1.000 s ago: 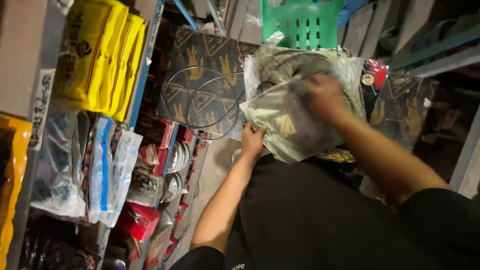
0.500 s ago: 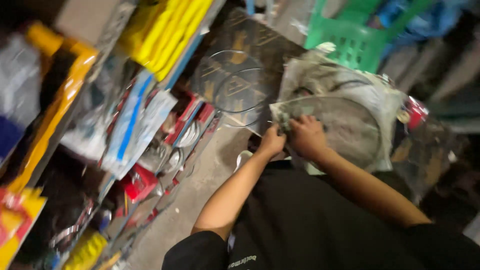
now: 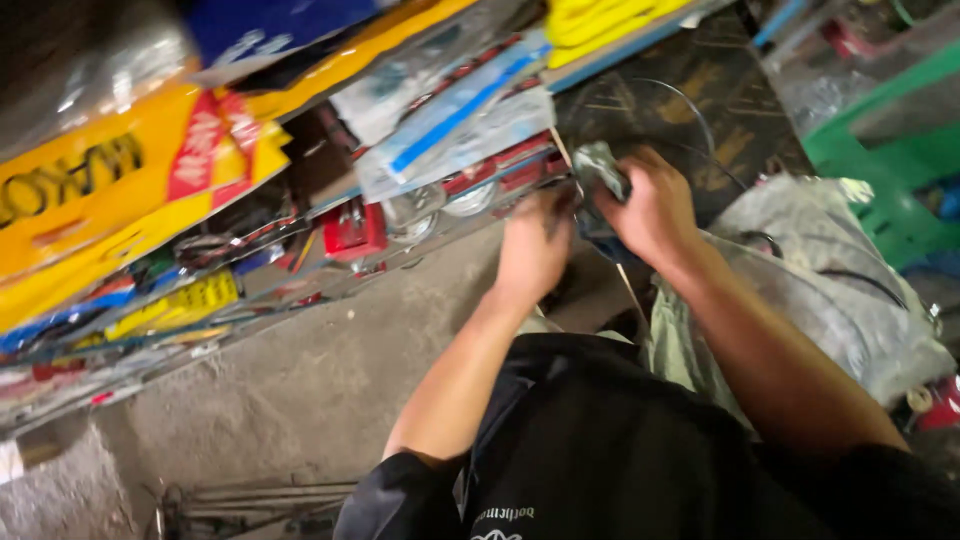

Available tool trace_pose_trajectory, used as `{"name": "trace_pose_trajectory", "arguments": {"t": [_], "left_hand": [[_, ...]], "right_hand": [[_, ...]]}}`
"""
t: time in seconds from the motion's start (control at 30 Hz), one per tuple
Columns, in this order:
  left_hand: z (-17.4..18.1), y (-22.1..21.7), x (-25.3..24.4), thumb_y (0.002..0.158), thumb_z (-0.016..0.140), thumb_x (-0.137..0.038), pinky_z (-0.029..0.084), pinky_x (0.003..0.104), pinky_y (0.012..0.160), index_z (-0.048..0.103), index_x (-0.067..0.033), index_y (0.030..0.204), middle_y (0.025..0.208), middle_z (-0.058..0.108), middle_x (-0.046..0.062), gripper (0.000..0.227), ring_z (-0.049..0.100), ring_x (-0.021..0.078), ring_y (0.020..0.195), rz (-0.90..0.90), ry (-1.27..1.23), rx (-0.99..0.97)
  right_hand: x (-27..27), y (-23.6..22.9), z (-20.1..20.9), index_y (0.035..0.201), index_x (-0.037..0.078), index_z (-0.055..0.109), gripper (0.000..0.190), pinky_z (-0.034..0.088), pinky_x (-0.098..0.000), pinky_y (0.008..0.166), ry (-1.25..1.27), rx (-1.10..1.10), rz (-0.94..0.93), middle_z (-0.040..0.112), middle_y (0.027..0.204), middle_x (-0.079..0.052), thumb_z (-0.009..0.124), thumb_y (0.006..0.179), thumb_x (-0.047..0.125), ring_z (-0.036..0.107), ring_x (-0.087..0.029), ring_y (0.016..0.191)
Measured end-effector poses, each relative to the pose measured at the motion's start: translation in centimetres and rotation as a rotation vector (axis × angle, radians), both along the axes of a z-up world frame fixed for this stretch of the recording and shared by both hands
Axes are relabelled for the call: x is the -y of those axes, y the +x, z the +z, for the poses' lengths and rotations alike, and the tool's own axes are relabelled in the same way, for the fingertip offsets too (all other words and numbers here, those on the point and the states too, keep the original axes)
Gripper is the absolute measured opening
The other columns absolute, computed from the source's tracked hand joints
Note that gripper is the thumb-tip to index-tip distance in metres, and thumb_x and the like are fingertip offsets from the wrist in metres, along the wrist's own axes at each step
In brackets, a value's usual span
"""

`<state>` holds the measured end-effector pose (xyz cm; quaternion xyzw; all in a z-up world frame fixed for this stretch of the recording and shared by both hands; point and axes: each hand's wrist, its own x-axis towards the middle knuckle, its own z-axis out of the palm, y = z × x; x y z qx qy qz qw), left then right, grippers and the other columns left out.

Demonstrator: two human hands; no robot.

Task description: The person sorts through various packaged items on a cluttered shelf, picking up and moving plastic bags and boxes containing motorcycle parts. They handle items like cables and packaged components, placing them back on the shelf or into different positions.

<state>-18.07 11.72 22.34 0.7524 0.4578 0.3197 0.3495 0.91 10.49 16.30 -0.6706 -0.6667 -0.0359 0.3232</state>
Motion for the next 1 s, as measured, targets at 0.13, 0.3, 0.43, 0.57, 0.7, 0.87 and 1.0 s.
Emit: {"name": "trace_pose_trajectory", "arguments": {"t": [0.13, 0.3, 0.43, 0.57, 0.7, 0.87, 1.0], "left_hand": [[1.4, -4.6, -2.9, 0.097, 0.064, -0.011, 0.054, 0.049, 0.090, 0.070, -0.0078, 0.112, 0.097, 0.071, 0.018, 0.016, 0.068, 0.0414, 0.099, 0.152, 0.211, 0.111], [1.4, -9.1, -6.2, 0.095, 0.070, -0.010, 0.053, 0.041, 0.098, 0.071, -0.0082, 0.112, 0.108, 0.071, 0.011, 0.017, 0.068, 0.0319, 0.106, 0.288, 0.486, 0.015], [2.7, -12.1, -9.0, 0.092, 0.075, -0.021, 0.046, 0.047, 0.100, 0.063, -0.0152, 0.130, 0.125, 0.057, 0.011, 0.040, 0.054, 0.0328, 0.113, 0.515, 0.616, -0.323], [1.1, -15.1, -12.7, 0.086, 0.078, -0.024, 0.049, 0.053, 0.089, 0.067, -0.0088, 0.116, 0.124, 0.063, 0.024, 0.035, 0.063, 0.0448, 0.100, 0.536, 0.445, -0.450], [1.6, -15.6, -14.2, 0.085, 0.071, -0.010, 0.056, 0.046, 0.071, 0.075, -0.0138, 0.118, 0.130, 0.060, 0.014, 0.034, 0.068, 0.0400, 0.087, 0.436, 0.464, -0.377], [-2.0, -15.8, -16.9, 0.090, 0.067, -0.019, 0.054, 0.046, 0.056, 0.071, -0.0019, 0.077, 0.076, 0.070, 0.018, 0.022, 0.064, 0.0362, 0.060, 0.569, 0.413, -0.420], [-0.9, -14.8, -16.3, 0.089, 0.062, -0.020, 0.053, 0.047, 0.054, 0.071, -0.0009, 0.083, 0.076, 0.071, 0.019, 0.022, 0.062, 0.0421, 0.056, 0.703, 0.408, -0.212]], "right_hand": [[-4.4, -6.3, 5.8, 0.111, 0.011, 0.067, 0.042, 0.056, -0.0521, 0.068, 0.032, -0.120, 0.201, 0.068, 0.093, -0.015, 0.087, 0.075, 0.022, 0.070, -0.041, 0.087], [-7.5, -10.5, 8.0, 0.128, 0.022, 0.064, 0.048, 0.057, -0.0564, 0.080, -0.265, -0.158, 0.264, 0.073, 0.105, -0.012, 0.079, 0.083, 0.032, 0.071, -0.041, 0.098], [-8.0, -12.0, 9.3, 0.124, 0.011, 0.066, 0.046, 0.056, -0.0487, 0.081, -0.173, -0.167, 0.367, 0.073, 0.108, -0.015, 0.079, 0.081, 0.019, 0.071, -0.038, 0.096], [-8.2, -12.3, 9.4, 0.117, -0.005, 0.066, 0.038, 0.055, -0.0442, 0.081, -0.009, -0.162, 0.477, 0.073, 0.111, -0.019, 0.078, 0.083, 0.006, 0.070, -0.038, 0.094], [-8.6, -12.3, 9.4, 0.117, -0.004, 0.067, 0.037, 0.055, -0.0436, 0.079, -0.022, -0.169, 0.474, 0.072, 0.108, -0.019, 0.078, 0.083, 0.008, 0.070, -0.037, 0.091], [-8.6, -12.4, 10.1, 0.116, -0.004, 0.067, 0.038, 0.055, -0.0437, 0.073, -0.011, -0.144, 0.456, 0.072, 0.106, -0.019, 0.080, 0.083, 0.008, 0.069, -0.037, 0.084], [-8.9, -12.7, 10.3, 0.127, -0.004, 0.064, 0.049, 0.056, -0.0432, 0.080, 0.030, -0.131, 0.467, 0.072, 0.117, -0.021, 0.081, 0.082, 0.005, 0.070, -0.038, 0.095]]}}
